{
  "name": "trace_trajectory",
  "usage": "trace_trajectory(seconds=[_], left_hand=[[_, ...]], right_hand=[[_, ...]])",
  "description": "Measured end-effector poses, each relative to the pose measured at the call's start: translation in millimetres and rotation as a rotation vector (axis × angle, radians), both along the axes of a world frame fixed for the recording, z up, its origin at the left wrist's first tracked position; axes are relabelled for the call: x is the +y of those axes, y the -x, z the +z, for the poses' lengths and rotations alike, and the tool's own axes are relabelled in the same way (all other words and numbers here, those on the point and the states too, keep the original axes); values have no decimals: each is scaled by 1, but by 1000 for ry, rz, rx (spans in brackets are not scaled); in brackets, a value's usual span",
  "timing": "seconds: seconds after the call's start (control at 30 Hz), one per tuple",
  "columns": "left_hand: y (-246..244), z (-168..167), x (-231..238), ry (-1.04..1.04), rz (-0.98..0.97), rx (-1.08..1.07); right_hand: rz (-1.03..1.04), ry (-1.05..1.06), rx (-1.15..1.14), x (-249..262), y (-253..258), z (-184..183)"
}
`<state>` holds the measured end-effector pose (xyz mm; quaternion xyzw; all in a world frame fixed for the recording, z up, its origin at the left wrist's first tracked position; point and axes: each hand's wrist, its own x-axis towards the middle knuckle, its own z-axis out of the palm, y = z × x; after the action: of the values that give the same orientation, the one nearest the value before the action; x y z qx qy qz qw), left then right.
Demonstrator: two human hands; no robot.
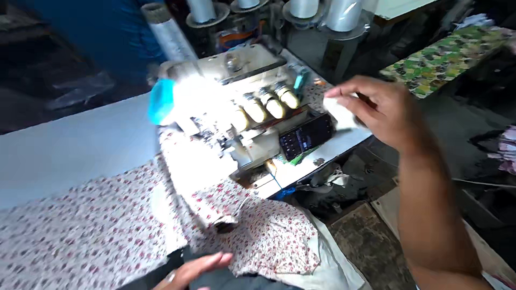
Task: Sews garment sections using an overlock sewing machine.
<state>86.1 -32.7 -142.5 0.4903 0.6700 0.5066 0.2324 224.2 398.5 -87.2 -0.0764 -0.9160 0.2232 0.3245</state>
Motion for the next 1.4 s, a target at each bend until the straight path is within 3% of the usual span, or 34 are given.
trace_trajectory(seconds=[0.13,0.3,0.4,0.47,0.6,0.7,0.93,1.07,1.2,1.3,1.4], left_hand=[[-8,5,44,-177,122,-166],[-2,-4,71,-75,282,-288],[12,-6,60,16,390,-379],[19,-8,50,33,432,-404],[25,-12,39,3,475,-502],[26,-12,37,-61,512,-555],[27,-6,42,-47,580,-580],[34,-7,42,-12,583,-371],[37,12,38,73,552,234],[52,39,54,36,370,725],[91,36,90,-6,221,878]], right_hand=[[441,167,-90,-94,6,6],[397,246,57,-182,46,-37],[354,688,107,-202,60,-69],[442,1009,18,-209,63,-90],[567,1337,-64,-225,65,-113],[498,1344,-33,-230,66,-111],[402,1076,6,-231,68,-107],[389,1035,-13,-235,65,-106],[402,946,17,-242,52,-106],[352,899,179,-246,49,-107],[130,853,263,-236,70,-123]])
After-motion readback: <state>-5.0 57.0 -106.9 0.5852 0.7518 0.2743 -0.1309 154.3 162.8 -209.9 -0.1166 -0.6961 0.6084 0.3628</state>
